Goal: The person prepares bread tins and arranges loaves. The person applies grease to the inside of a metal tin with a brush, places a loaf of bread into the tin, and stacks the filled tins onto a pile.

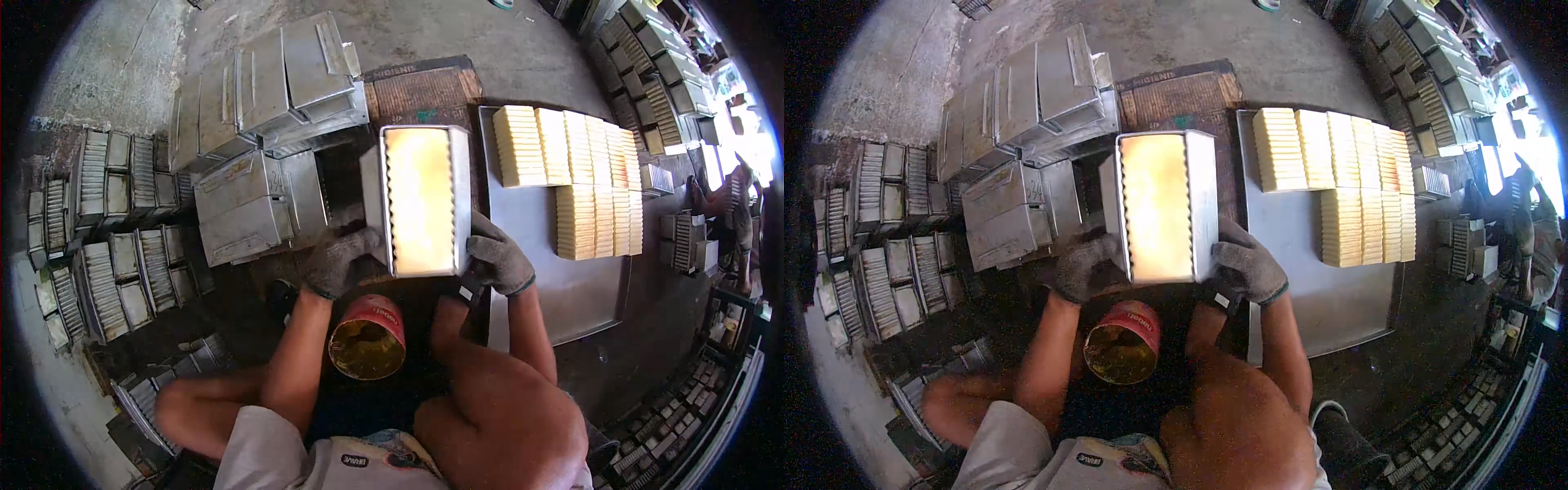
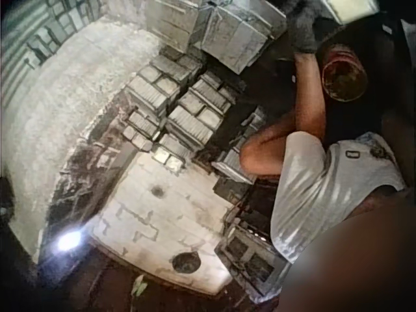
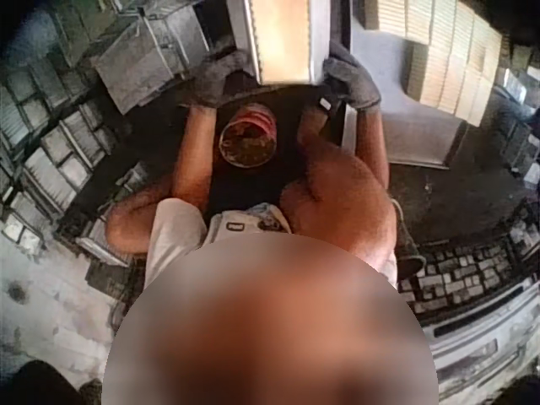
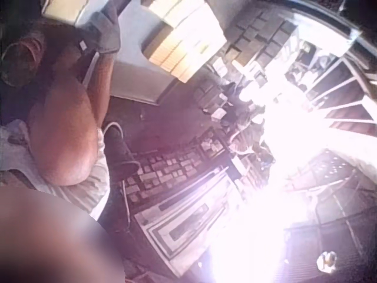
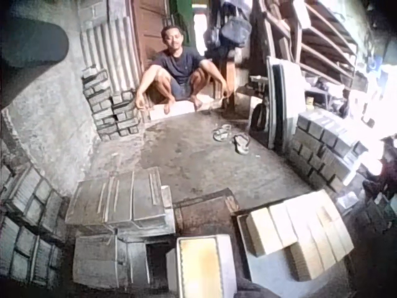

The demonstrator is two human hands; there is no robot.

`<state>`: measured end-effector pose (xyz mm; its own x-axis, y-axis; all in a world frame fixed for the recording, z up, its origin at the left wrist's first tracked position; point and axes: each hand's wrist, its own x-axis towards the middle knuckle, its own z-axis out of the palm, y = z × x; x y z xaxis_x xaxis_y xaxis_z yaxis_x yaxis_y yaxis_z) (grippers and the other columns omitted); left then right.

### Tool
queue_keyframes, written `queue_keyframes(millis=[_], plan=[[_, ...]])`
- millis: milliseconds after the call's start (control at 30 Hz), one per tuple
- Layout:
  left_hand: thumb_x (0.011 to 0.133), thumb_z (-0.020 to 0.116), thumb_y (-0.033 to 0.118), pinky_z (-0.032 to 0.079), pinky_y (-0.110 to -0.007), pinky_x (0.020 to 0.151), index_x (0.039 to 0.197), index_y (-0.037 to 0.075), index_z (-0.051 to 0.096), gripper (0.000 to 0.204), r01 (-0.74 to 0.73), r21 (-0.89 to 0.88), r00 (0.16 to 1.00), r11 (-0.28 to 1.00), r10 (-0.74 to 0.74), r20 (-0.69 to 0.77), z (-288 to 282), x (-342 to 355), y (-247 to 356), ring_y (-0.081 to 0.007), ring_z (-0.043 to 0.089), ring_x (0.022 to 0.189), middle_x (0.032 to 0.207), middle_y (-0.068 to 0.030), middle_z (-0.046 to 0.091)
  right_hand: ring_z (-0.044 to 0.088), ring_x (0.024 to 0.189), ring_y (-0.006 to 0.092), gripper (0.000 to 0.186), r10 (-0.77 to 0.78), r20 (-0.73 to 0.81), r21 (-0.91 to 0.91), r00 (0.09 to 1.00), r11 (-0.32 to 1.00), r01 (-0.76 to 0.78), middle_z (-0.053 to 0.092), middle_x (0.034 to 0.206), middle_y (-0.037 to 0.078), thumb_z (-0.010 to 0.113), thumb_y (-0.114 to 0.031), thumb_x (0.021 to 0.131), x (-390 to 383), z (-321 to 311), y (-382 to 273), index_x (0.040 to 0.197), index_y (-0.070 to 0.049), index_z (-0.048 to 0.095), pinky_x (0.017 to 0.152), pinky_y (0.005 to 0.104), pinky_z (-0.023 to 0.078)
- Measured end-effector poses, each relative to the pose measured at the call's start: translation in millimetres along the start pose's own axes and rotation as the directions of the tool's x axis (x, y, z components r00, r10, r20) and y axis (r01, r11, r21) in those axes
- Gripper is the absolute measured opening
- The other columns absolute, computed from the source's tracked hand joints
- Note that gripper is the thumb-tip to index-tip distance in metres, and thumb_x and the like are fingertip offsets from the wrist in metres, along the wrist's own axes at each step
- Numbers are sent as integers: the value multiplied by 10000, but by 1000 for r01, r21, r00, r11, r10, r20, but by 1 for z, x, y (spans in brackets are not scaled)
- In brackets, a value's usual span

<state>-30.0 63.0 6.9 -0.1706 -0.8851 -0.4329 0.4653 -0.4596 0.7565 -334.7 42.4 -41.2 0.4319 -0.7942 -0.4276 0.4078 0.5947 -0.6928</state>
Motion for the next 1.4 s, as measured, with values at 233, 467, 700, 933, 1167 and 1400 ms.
queue_keyframes(millis=[233, 467, 700, 933, 1167, 1400], plan=[[948, 735, 195, 547, -373, 958, 1359, 20, 625, 460, -151, 596, 954, 789, 275, -122, -3, 79, -26, -235, 666, 1123, 1240, -95, 691, 676, 1061, 199, 623, -262, -121, -50, 957, 965, 258, 682, 1185, 105, 804, -244, 901, 11, 87, -38, 1395, 27, 540, 920, 367, 566], [1093, 475, 502, 429, -414, 1142, 1397, 46, 588, 560, -50, -266, 981, 963, -3, -195, -38, 168, -79, -254, 590, 1268, 1409, -112, 626, 448, 1442, 399, 1145, -576, -95, -939, 812, 322, 118, 437, 1539, 277, 892, -240, 725, 31, 42, 50, 1599, 49, 211, 1174, 442, 391], [1065, 468, 601, 356, -364, 1181, 1497, 39, 501, 710, 96, -108, 995, 990, -92, 37, 74, 153, -63, -212, 495, 1357, 1509, -75, 545, 606, 1221, 266, 860, -463, -457, -556, 759, 815, 162, 607, 1360, 174, 750, -176, 856, -23, 24, 10, 1578, 2, 318, 1038, 384, 497], [1046, 413, 673, 346, -441, 1204, 1605, 55, 362, 835, 146, -121, 987, 982, -136, 83, 10, 114, -60, -284, 477, 1415, 1587, -138, 469, 614, 1173, 294, 920, -808, -462, -878, 365, 474, -61, 607, 1317, 215, 868, -173, 784, -106, 23, -32, 1539, 15, 376, 962, 411, 533], [1043, 410, 674, 329, -498, 1217, 1600, 45, 364, 841, 178, -233, 984, 956, -174, 36, 17, 75, -87, -358, 461, 1427, 1576, -198, 466, 669, 1100, 377, 891, -740, -531, -809, 412, 298, -507, 643, 1231, 281, 837, -301, 830, -120, -18, -17, 1518, 42, 386, 890, 458, 549], [1066, 380, 637, 391, -492, 1166, 1592, 16, 360, 814, 187, -242, 982, 952, -187, 24, -7, 44, -93, -341, 508, 1373, 1553, -205, 485, 575, 1307, 412, 945, -692, -621, -741, 367, 367, -563, 530, 1453, 317, 857, -185, 812, -118, 1, -15, 1570, 42, 341, 1072, 468, 498]])
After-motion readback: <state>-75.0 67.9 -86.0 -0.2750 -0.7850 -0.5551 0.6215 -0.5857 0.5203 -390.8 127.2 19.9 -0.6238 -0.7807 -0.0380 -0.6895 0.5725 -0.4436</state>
